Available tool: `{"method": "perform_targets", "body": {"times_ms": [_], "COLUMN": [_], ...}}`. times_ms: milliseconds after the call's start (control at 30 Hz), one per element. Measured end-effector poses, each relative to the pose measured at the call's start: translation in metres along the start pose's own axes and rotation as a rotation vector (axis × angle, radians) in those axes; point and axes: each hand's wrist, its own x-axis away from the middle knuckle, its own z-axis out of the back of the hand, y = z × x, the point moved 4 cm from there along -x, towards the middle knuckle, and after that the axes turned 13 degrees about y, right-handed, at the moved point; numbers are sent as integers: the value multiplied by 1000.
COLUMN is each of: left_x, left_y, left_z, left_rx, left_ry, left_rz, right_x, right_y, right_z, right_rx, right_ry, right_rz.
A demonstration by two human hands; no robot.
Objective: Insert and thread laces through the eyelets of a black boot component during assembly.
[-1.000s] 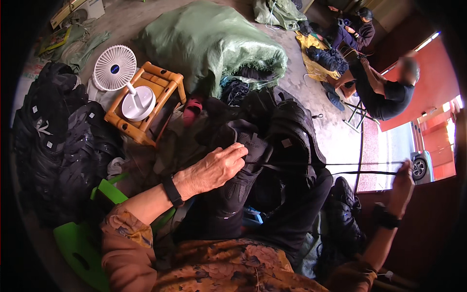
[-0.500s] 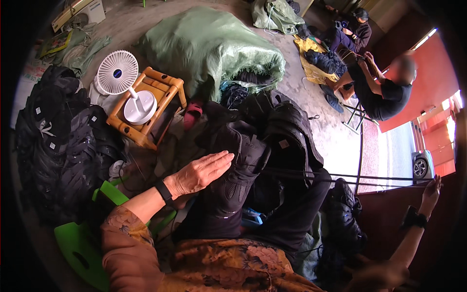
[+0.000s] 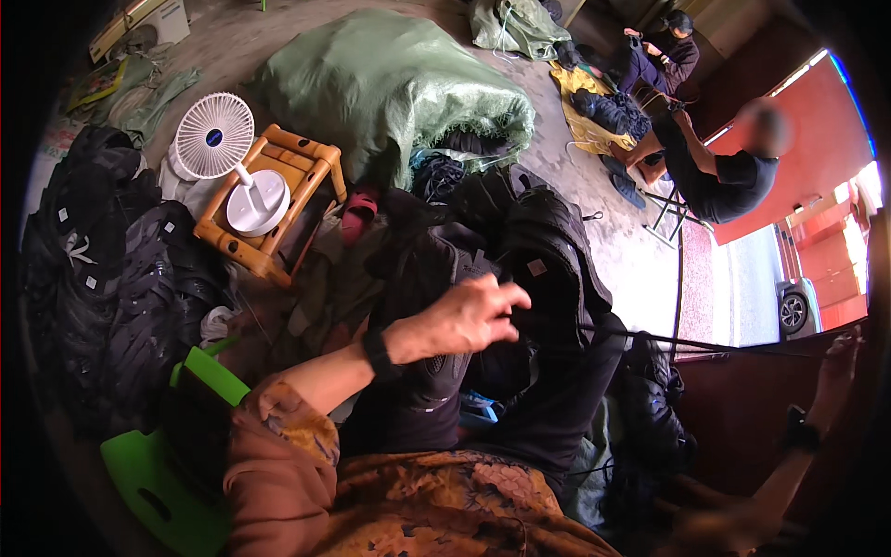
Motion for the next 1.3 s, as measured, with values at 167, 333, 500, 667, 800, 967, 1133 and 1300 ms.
{"method": "perform_targets", "body": {"times_ms": [167, 333, 500, 667, 800, 967, 1133, 1300], "left_x": [12, 83, 113, 205, 343, 317, 140, 70], "left_y": [-27, -96, -148, -145, -35, -57, -10, -18], "left_z": [108, 229, 343, 495, 657, 513, 236, 84], "left_rx": [1298, 1339, 1091, 1108, 416, 121, -174, -115], "left_ry": [521, 963, 1238, 1244, 1379, 1480, 887, 563], "left_rz": [547, 581, 618, 459, 361, 488, 610, 367], "right_x": [72, 140, 182, 170, 189, 237, 195, 194], "right_y": [132, 303, 365, 429, 452, 424, 430, 438], "right_z": [143, -47, -288, -383, -397, -412, -387, -396], "right_rx": [-56, 365, 800, 817, 452, 403, 561, 571], "right_ry": [507, 722, 28, -159, -334, -1219, -332, -126], "right_rz": [-199, -269, -342, -3, -702, -560, -500, -464]}}
